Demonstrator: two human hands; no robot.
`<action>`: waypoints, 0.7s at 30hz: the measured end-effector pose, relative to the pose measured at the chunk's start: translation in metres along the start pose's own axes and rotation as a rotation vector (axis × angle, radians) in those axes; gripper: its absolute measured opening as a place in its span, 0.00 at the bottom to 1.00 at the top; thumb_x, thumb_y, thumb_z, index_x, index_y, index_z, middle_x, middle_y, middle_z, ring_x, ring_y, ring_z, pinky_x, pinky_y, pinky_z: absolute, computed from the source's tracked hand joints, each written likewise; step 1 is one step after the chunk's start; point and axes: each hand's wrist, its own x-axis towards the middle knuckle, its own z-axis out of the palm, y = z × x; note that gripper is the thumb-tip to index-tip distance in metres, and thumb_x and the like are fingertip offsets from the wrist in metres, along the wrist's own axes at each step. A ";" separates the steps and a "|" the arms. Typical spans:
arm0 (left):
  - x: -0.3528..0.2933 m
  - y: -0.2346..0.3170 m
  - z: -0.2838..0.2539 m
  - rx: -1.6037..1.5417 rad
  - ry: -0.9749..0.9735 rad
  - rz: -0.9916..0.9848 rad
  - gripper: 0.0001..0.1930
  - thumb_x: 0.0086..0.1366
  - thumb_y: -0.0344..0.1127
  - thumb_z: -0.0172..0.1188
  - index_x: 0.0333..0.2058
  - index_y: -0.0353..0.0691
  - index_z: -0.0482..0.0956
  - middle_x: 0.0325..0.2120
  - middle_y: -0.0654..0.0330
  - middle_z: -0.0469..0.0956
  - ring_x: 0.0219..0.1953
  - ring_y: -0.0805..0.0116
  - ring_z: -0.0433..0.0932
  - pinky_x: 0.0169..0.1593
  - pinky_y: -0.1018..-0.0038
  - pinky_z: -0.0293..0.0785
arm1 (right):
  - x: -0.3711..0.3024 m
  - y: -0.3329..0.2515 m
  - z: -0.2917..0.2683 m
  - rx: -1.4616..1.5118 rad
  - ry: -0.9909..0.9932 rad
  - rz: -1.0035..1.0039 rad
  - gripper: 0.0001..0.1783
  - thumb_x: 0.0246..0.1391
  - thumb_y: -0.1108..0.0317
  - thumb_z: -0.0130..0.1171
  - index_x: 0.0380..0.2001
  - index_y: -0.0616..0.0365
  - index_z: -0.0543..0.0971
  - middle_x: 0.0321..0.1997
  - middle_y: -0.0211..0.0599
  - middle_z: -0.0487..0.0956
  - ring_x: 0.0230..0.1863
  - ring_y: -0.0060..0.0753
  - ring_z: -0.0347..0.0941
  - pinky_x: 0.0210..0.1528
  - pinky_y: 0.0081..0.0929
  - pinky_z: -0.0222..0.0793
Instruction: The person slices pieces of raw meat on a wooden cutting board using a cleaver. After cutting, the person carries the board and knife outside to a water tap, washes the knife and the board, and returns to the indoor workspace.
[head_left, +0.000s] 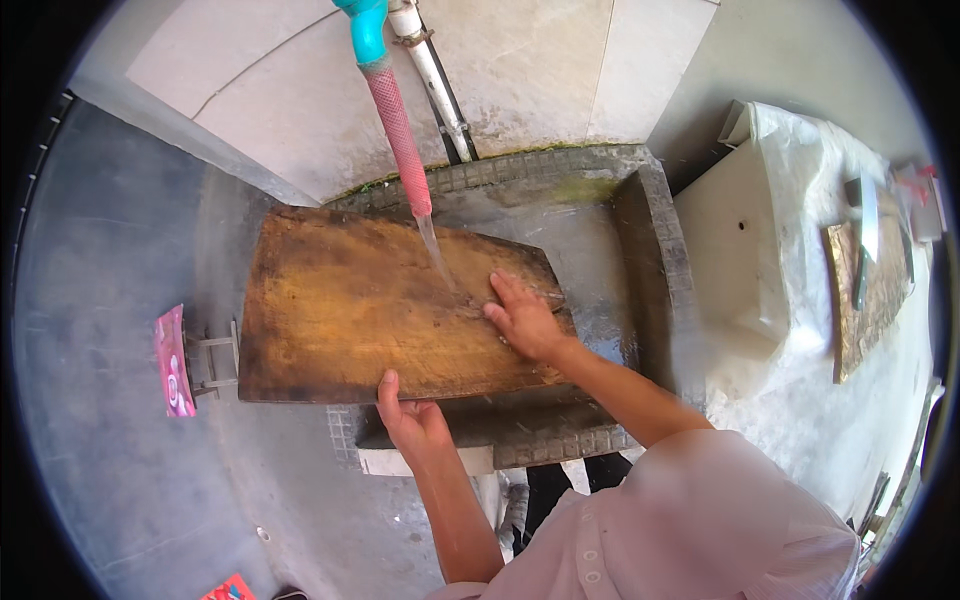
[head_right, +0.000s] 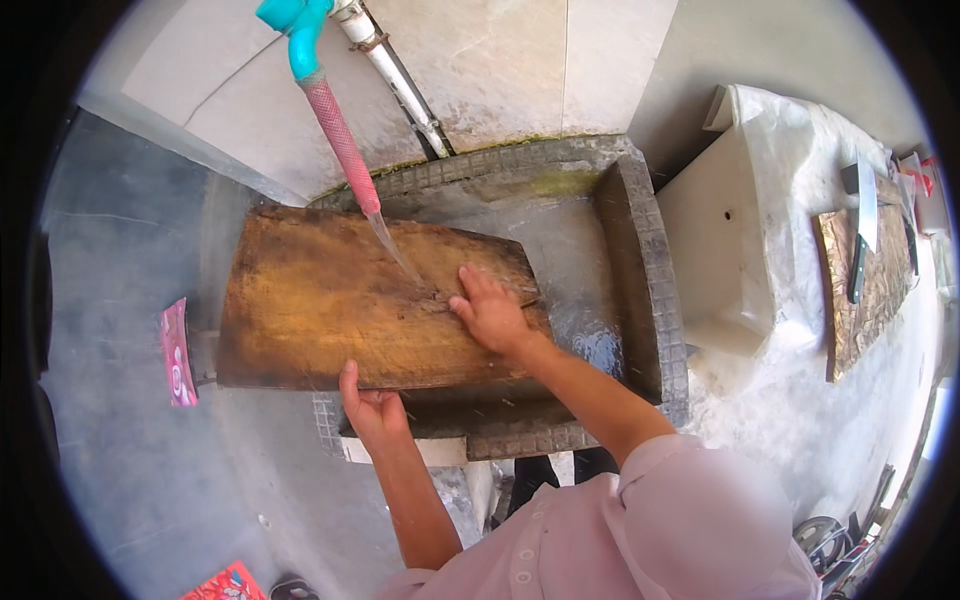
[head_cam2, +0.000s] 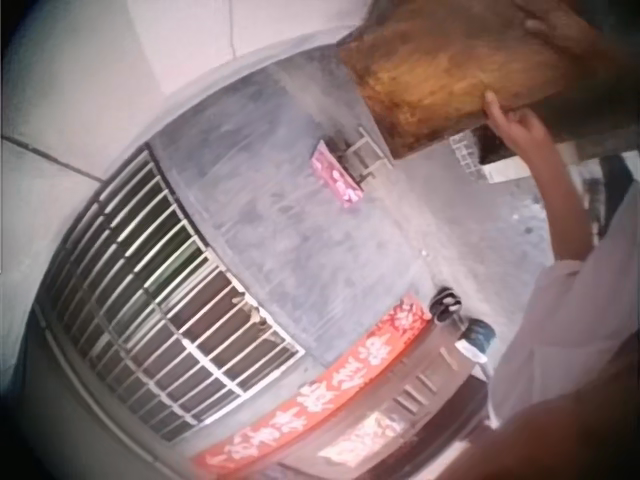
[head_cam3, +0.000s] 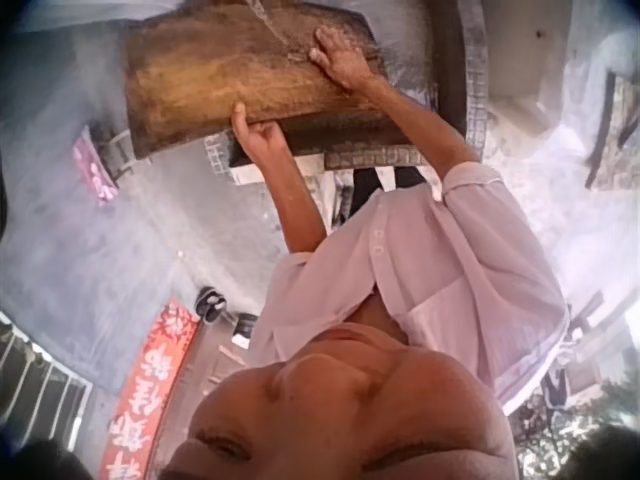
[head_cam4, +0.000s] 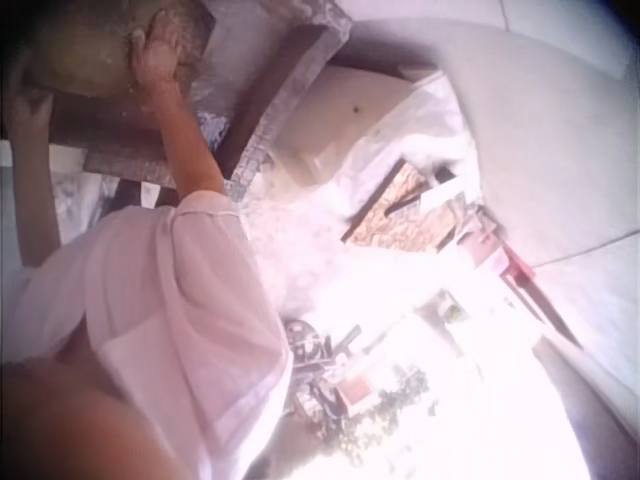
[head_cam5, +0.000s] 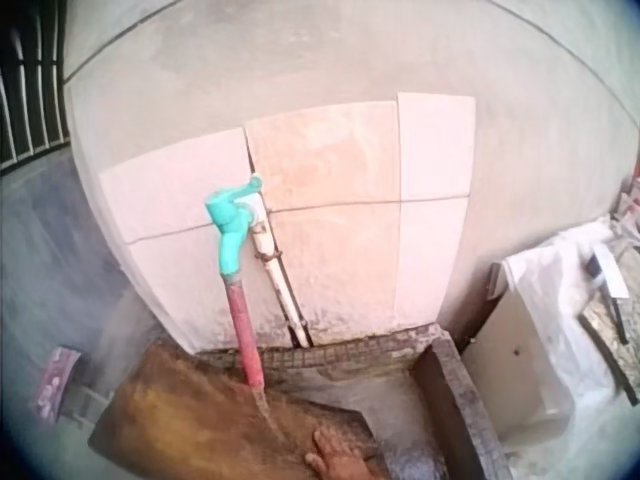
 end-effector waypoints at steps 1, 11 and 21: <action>-0.001 -0.001 -0.002 0.000 -0.009 -0.012 0.19 0.55 0.38 0.58 0.45 0.39 0.69 0.43 0.60 0.72 0.46 0.67 0.71 0.48 0.69 0.67 | -0.001 -0.019 -0.007 0.074 -0.085 -0.112 0.28 0.57 0.51 0.42 0.55 0.58 0.63 0.61 0.45 0.60 0.62 0.46 0.54 0.62 0.42 0.48; 0.009 -0.004 -0.011 -0.129 0.043 -0.115 0.19 0.54 0.35 0.59 0.44 0.40 0.70 0.44 0.60 0.72 0.47 0.63 0.70 0.50 0.62 0.67 | 0.011 0.081 -0.052 -0.116 -0.130 0.347 0.37 0.53 0.40 0.42 0.59 0.55 0.59 0.64 0.46 0.56 0.65 0.43 0.49 0.63 0.46 0.42; 0.006 0.024 -0.025 0.070 0.002 -0.063 0.22 0.53 0.37 0.61 0.47 0.40 0.69 0.45 0.60 0.72 0.48 0.64 0.70 0.50 0.63 0.67 | 0.001 0.135 -0.012 0.753 -0.048 0.938 0.39 0.51 0.40 0.50 0.46 0.72 0.71 0.50 0.49 0.71 0.50 0.40 0.67 0.53 0.31 0.60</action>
